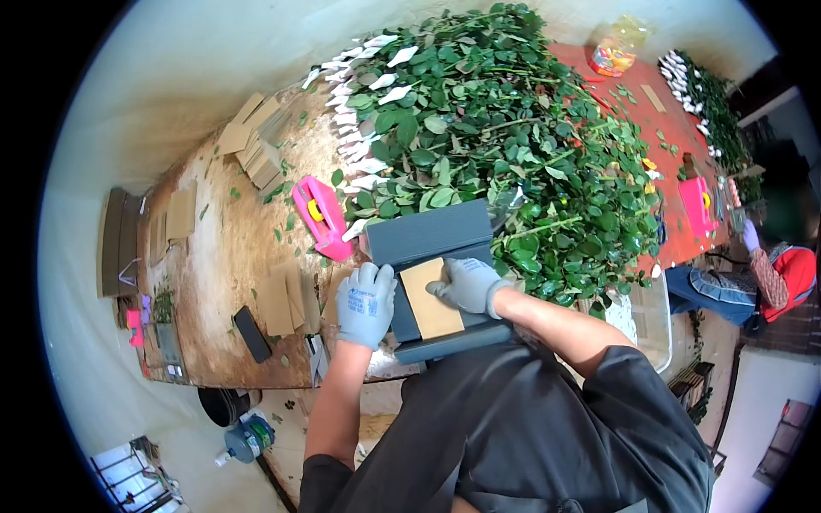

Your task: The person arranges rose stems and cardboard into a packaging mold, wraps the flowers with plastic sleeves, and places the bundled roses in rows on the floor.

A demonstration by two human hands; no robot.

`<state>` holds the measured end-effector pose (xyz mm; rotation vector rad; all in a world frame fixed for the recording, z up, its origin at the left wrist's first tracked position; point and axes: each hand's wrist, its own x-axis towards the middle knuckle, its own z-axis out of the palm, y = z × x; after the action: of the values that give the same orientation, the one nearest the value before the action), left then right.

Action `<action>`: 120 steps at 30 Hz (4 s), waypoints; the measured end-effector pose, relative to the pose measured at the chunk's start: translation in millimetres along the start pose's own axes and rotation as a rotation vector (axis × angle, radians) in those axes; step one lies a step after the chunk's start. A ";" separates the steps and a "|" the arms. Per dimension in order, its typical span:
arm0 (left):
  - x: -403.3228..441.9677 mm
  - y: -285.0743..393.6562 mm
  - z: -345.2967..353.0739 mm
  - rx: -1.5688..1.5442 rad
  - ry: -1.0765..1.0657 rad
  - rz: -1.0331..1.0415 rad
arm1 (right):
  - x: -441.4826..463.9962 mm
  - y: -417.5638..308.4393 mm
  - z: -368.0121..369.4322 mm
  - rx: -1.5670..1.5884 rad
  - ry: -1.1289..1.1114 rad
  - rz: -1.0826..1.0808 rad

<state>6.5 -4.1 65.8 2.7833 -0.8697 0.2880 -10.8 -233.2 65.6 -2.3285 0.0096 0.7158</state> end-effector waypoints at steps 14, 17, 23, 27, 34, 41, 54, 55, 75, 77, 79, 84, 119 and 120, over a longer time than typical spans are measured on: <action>50.5 -14.9 -18.6 -0.137 0.043 0.057 | -2.2 -3.5 7.3 -0.024 0.079 0.010; 26.0 -5.2 -28.5 -0.212 0.134 0.011 | -1.9 -4.7 7.9 -0.013 0.093 0.032; -44.5 52.2 -29.9 -0.496 -0.122 -0.056 | 5.2 6.1 17.4 0.078 0.069 0.072; -64.3 68.4 -27.3 -0.454 -0.214 -0.091 | 6.0 8.1 28.8 0.085 0.146 0.042; -78.2 71.4 -12.2 -0.284 -0.238 -0.114 | 8.1 -5.0 21.6 -0.159 0.127 0.053; -84.1 72.5 -3.3 -0.189 -0.215 -0.086 | 11.2 -5.5 14.7 -0.315 0.085 -0.014; -75.8 81.1 -2.4 0.027 -0.284 -0.003 | 2.0 -13.7 27.5 -0.526 0.225 -0.182; -71.9 80.4 -4.7 0.014 -0.310 -0.001 | 4.7 -13.0 24.1 -0.515 0.210 -0.183; -77.7 82.1 15.4 -0.086 -0.220 0.030 | 61.2 28.9 -112.8 -0.374 0.524 -0.237; -75.1 82.7 11.8 -0.119 -0.222 0.008 | 82.1 67.8 -115.3 -0.526 0.483 -0.276; -68.1 89.1 6.5 -0.105 -0.254 -0.019 | 85.7 85.7 -115.1 -0.772 0.355 -0.257; -71.1 89.1 5.6 -0.122 -0.282 -0.049 | 107.8 113.9 -111.1 -0.932 0.292 -0.296; -75.6 84.6 5.6 -0.020 -0.250 0.009 | -106.7 9.7 -47.9 -1.200 0.276 -0.049; -75.7 84.5 4.0 -0.028 -0.260 0.019 | -104.7 -4.4 -46.7 -1.113 0.296 -0.125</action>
<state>-102.9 -32.4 55.3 2.8286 -0.9477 -0.0854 -75.8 -278.1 148.8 -3.4245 -0.5171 0.3059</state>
